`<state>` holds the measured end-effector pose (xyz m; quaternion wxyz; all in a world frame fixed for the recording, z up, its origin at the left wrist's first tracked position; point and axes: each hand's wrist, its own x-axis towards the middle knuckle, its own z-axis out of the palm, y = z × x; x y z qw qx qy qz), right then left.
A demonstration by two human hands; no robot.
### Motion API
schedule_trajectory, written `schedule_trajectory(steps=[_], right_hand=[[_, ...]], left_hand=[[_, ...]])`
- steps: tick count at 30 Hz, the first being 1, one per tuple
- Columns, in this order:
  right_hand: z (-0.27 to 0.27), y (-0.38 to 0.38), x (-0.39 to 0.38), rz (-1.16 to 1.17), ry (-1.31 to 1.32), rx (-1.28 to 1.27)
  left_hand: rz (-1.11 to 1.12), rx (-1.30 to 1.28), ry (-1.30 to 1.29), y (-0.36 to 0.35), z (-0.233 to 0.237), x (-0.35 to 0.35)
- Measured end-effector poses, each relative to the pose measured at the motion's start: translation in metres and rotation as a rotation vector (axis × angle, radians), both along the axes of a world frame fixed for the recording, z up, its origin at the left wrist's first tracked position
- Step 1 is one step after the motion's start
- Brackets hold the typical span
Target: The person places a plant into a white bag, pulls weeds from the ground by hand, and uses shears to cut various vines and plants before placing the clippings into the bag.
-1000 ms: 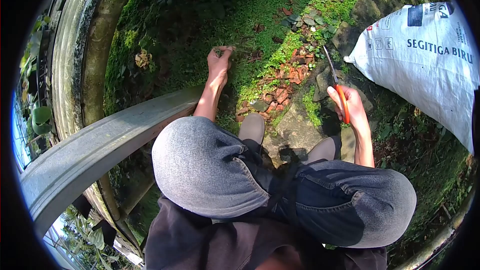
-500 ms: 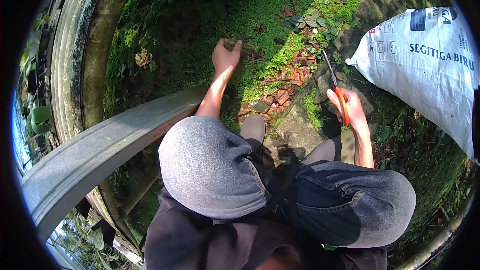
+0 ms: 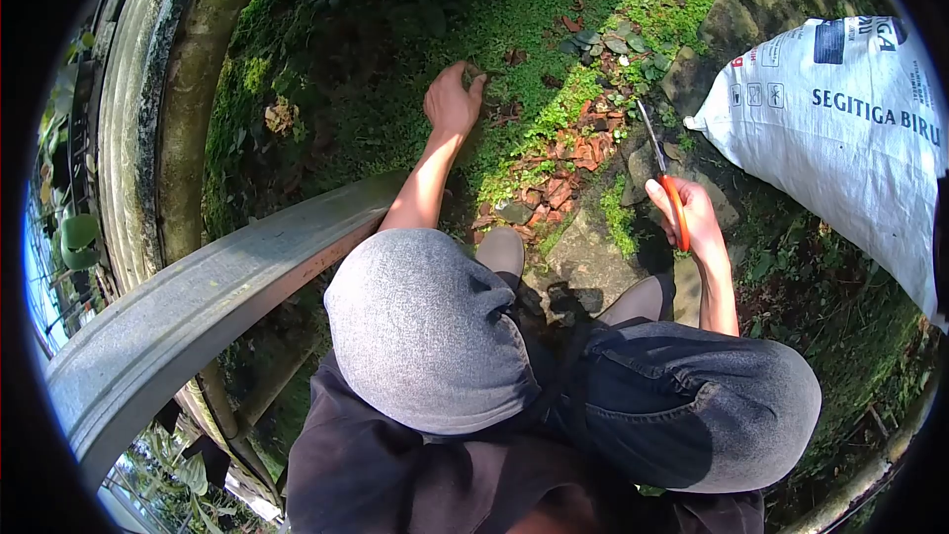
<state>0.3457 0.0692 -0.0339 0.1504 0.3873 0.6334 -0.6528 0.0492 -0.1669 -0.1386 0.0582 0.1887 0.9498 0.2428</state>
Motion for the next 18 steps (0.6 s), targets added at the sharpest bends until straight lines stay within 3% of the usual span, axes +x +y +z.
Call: schedule_trajectory(steps=[10, 14, 18], right_hand=[[-0.008, -0.003, -0.002, 0.056, 0.01, -0.056], [-0.022, -0.017, -0.013, 0.062, 0.095, -0.456], [-0.035, -0.038, -0.048, 0.054, -0.018, -0.596]], left_hand=[[-0.062, 0.054, -0.051, -0.005, 0.01, 0.024], [0.105, 0.074, -0.169, -0.003, 0.003, 0.031], [0.252, 0.059, -0.392, 0.001, 0.001, 0.029]])
